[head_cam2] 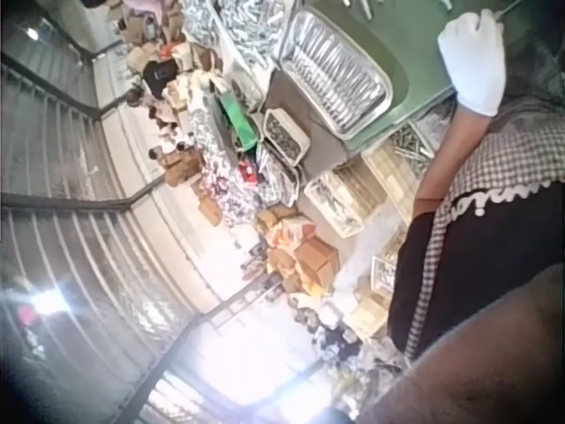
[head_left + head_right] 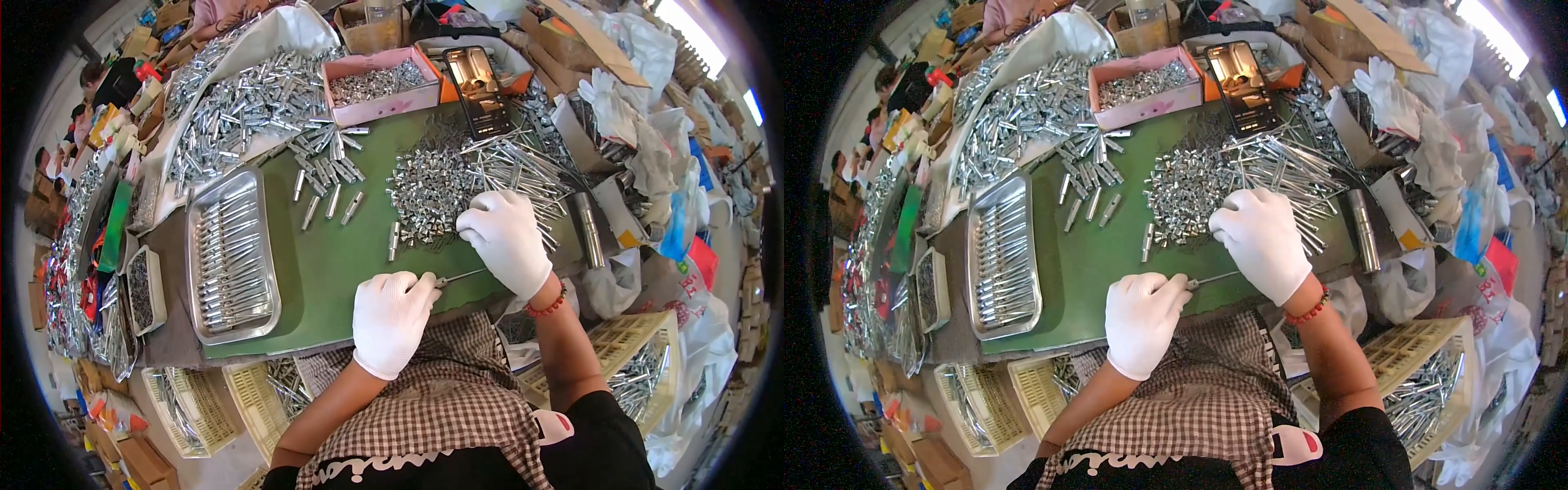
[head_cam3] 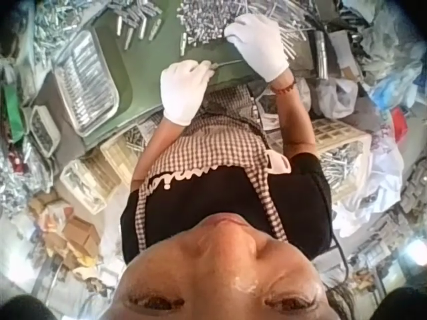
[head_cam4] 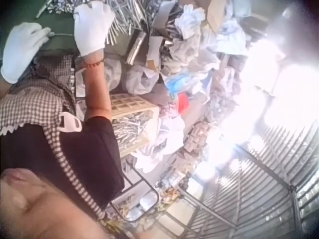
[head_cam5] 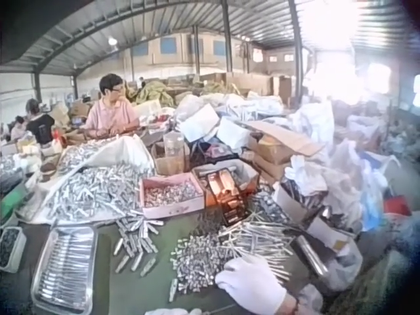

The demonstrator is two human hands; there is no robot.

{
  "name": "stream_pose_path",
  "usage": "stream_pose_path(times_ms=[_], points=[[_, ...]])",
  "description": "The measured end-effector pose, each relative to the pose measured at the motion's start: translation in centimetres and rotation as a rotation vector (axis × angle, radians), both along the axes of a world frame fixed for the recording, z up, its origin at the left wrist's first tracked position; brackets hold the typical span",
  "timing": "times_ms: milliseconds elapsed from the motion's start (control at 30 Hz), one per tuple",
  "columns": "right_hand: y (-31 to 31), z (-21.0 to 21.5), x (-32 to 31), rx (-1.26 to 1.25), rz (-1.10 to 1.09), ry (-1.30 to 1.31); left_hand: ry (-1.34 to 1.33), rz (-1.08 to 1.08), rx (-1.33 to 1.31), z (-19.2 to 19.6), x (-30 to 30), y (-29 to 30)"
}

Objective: Assembling small metal pins into cylindrical metal housings using a manual press tool.

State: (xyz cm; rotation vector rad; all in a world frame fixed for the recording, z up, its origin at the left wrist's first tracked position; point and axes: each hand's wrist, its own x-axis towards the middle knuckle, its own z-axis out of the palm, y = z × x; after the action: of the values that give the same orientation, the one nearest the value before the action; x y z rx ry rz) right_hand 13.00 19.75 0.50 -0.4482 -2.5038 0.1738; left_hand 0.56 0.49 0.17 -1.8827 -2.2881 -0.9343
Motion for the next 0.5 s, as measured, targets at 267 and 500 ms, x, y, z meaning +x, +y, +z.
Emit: stream_pose_path(times_ms=[267, 500], points=[[-1.9, 0.8, 0.9, -0.080, 0.030, -0.026, 0.001, 0.003, -0.004, -0.2, -0.2, 0.2], [-4.4, 1.5, 1.9, -0.238, 0.183, 0.006, 0.033, 0.001, 0.040, -0.5, -0.3, 0.4]])
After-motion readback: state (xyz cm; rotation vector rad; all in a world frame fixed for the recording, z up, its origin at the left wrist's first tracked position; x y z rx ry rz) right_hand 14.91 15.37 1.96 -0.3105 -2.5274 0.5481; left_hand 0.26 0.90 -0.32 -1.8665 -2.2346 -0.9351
